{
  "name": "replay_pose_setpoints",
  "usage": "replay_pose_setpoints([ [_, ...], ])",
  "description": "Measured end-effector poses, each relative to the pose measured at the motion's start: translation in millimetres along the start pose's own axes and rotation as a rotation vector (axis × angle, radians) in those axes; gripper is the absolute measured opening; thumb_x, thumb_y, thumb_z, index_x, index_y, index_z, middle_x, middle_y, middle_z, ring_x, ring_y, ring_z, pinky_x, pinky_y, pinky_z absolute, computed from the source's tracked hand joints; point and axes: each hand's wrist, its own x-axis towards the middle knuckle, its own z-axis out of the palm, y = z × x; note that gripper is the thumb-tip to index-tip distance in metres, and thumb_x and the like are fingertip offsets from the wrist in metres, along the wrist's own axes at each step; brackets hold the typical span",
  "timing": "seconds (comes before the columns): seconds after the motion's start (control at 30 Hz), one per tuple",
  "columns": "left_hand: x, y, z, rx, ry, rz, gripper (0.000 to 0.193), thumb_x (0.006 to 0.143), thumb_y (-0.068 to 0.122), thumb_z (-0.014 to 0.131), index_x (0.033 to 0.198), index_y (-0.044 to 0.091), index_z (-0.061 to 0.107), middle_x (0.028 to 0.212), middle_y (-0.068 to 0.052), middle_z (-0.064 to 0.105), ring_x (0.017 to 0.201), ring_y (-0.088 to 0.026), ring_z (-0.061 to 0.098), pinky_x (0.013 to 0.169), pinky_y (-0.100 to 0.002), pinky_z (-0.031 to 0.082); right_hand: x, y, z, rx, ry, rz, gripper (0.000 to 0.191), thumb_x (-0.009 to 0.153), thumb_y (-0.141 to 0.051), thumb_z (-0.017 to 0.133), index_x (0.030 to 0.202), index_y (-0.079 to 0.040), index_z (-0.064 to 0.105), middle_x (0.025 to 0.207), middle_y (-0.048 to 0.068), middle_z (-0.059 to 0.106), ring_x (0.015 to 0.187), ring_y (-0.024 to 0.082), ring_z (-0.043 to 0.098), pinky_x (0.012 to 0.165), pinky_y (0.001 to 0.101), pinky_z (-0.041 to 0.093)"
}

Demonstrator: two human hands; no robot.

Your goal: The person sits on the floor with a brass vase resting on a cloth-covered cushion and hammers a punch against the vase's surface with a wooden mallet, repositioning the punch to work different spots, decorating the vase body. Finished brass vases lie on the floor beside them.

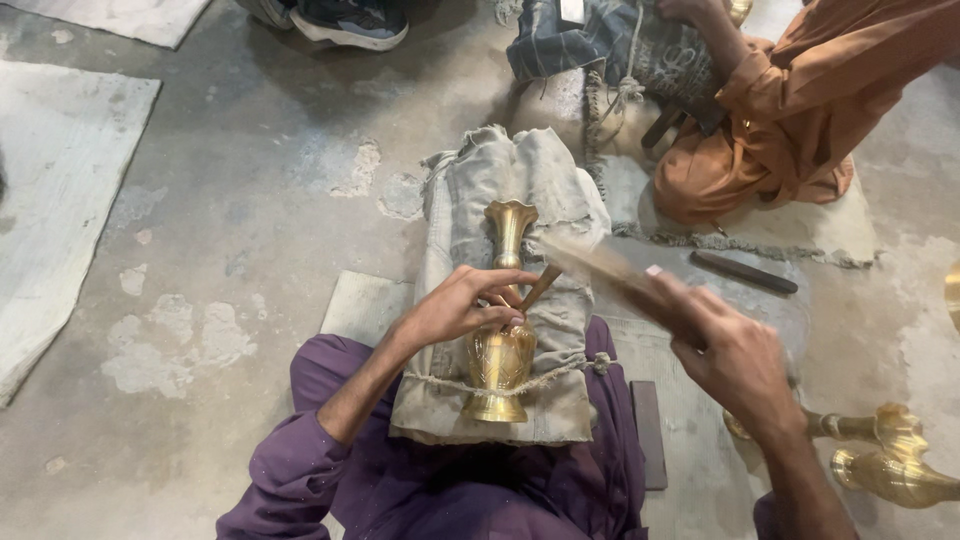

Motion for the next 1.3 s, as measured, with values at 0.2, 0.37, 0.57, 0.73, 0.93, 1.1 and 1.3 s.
replay_pose_setpoints([
  [0.2,-10,6,5,-0.122,0.114,-0.095,0.058,0.090,0.017,0.074,0.145,0.012,0.054,0.104,-0.013,0.080,0.097,-0.020,0.080,0.079,-0.037,0.067,8,-2,-7,0.168,0.221,-0.203,0.094,0.071,-0.018,0.078,0.157,-0.035,0.044,0.133,0.009,0.069,0.091,0.026,0.073,0.079,0.0395,0.062],
  [0.37,-12,7,6,-0.081,0.140,-0.029,0.057,0.092,0.015,0.074,0.145,0.010,0.055,0.105,-0.015,0.080,0.096,-0.021,0.079,0.081,-0.036,0.066,15,-14,-21,0.101,0.137,-0.105,0.088,0.079,-0.016,0.074,0.157,-0.038,0.041,0.127,0.006,0.071,0.097,0.025,0.072,0.082,0.0394,0.062],
  [0.57,-12,9,8,-0.071,0.174,-0.114,0.056,0.090,0.018,0.075,0.143,0.010,0.056,0.102,-0.015,0.080,0.083,-0.019,0.080,0.068,-0.036,0.066,23,-23,-33,-0.027,0.107,-0.115,0.090,0.077,-0.015,0.074,0.157,-0.039,0.041,0.126,0.004,0.071,0.087,0.023,0.074,0.077,0.0387,0.063],
  [0.73,-14,10,11,-0.086,0.195,-0.108,0.056,0.090,0.017,0.076,0.142,0.010,0.057,0.100,-0.015,0.080,0.080,-0.017,0.079,0.064,-0.034,0.066,31,-24,-36,-0.180,-0.089,-0.023,0.087,0.084,-0.017,0.072,0.157,-0.046,0.036,0.129,-0.001,0.070,0.085,0.018,0.076,0.074,0.0334,0.065],
  [0.93,-17,6,12,-0.162,0.213,-0.105,0.056,0.091,0.017,0.075,0.144,0.010,0.056,0.100,-0.014,0.080,0.082,-0.017,0.080,0.067,-0.033,0.067,37,-19,-34,-0.179,-0.082,-0.074,0.089,0.081,-0.014,0.073,0.157,-0.046,0.040,0.129,-0.001,0.071,0.083,0.018,0.076,0.068,0.0332,0.065],
  [1.1,-21,9,16,-0.180,0.273,-0.143,0.057,0.089,0.016,0.076,0.143,0.011,0.057,0.097,-0.013,0.080,0.081,-0.017,0.080,0.066,-0.033,0.068,42,-16,-30,-0.054,0.041,-0.201,0.073,0.078,-0.018,0.077,0.144,-0.035,0.050,0.121,0.002,0.075,0.086,0.017,0.076,0.077,0.0347,0.063],
  [1.3,-23,10,16,-0.235,0.265,-0.140,0.058,0.090,0.015,0.076,0.144,0.011,0.056,0.100,-0.012,0.080,0.085,-0.017,0.079,0.069,-0.032,0.068,45,-31,-39,0.105,0.020,-0.109,0.089,0.076,-0.014,0.075,0.157,-0.034,0.044,0.123,0.008,0.071,0.083,0.021,0.072,0.074,0.0404,0.061],
])
